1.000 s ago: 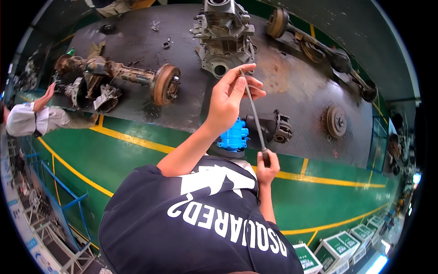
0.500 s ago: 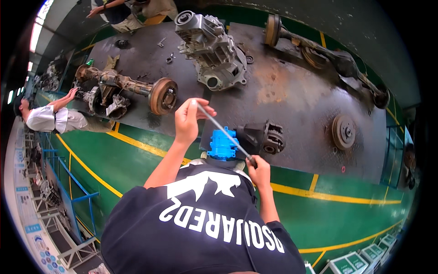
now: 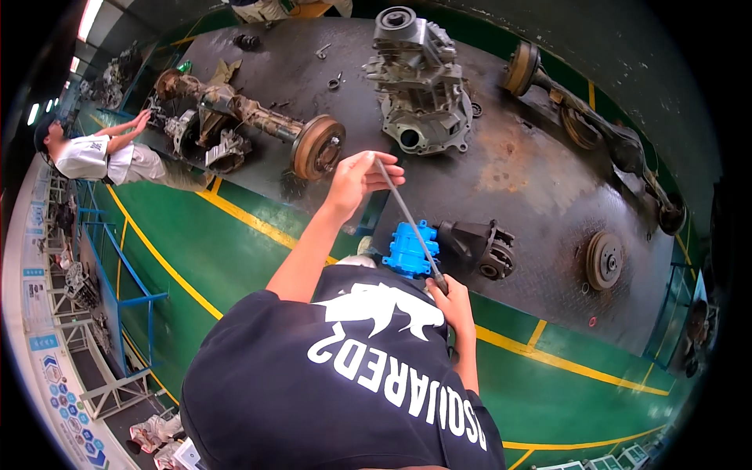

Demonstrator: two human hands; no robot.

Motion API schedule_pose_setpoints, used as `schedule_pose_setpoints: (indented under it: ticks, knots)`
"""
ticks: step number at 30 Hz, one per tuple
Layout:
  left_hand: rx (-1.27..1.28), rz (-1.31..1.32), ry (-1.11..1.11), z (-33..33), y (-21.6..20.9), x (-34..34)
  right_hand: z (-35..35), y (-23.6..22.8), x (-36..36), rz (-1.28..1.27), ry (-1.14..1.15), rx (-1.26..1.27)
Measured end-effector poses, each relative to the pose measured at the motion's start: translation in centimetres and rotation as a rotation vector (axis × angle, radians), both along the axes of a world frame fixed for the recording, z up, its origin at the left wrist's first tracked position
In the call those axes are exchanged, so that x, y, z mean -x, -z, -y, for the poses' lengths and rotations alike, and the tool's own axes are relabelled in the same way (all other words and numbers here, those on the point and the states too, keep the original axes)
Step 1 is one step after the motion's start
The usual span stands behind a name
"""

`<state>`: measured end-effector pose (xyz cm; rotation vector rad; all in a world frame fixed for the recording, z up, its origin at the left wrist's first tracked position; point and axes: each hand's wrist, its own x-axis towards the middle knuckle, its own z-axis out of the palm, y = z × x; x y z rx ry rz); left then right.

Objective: The person positions a transmission casing on a workbench, inserts a metal rod into the casing and nearby mechanical parts, attaches components onto the casing by hand, and rubs their hands together.

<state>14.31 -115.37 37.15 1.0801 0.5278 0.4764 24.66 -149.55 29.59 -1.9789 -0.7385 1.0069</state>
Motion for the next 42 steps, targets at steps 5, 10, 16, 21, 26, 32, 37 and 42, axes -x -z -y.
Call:
schedule_pose_setpoints:
  ticks: [5,10,16,21,26,32,37,42]
  knots:
    - [0.161,0.114,0.009,-3.6,2.9,2.4,-3.5,-2.3,2.1,-0.058,-0.056,0.060]
    - [0.254,-0.102,-0.163,-7.5,11.6,6.1,-10.1,-6.1,4.7,0.072,-0.081,0.118]
    - [0.610,-0.124,-0.254,-9.7,22.5,9.2,-14.6,-6.0,8.7,0.114,-0.061,0.176]
    - [0.782,-0.155,-0.031,-6.2,27.8,8.8,-13.8,-9.3,10.7,0.065,0.006,0.298]
    - [0.958,-0.230,0.223,2.4,26.3,4.7,-9.7,-14.8,12.9,0.061,0.261,0.482]
    - [0.826,-0.473,0.641,10.9,24.2,1.4,-3.2,-16.0,15.0,0.072,0.438,0.543]
    - [0.912,-0.658,0.656,13.8,24.4,2.4,4.5,-13.3,14.3,0.044,0.462,0.410]
    - [0.957,-0.617,0.516,17.6,24.1,1.8,9.8,-11.3,11.8,0.122,0.367,0.306]
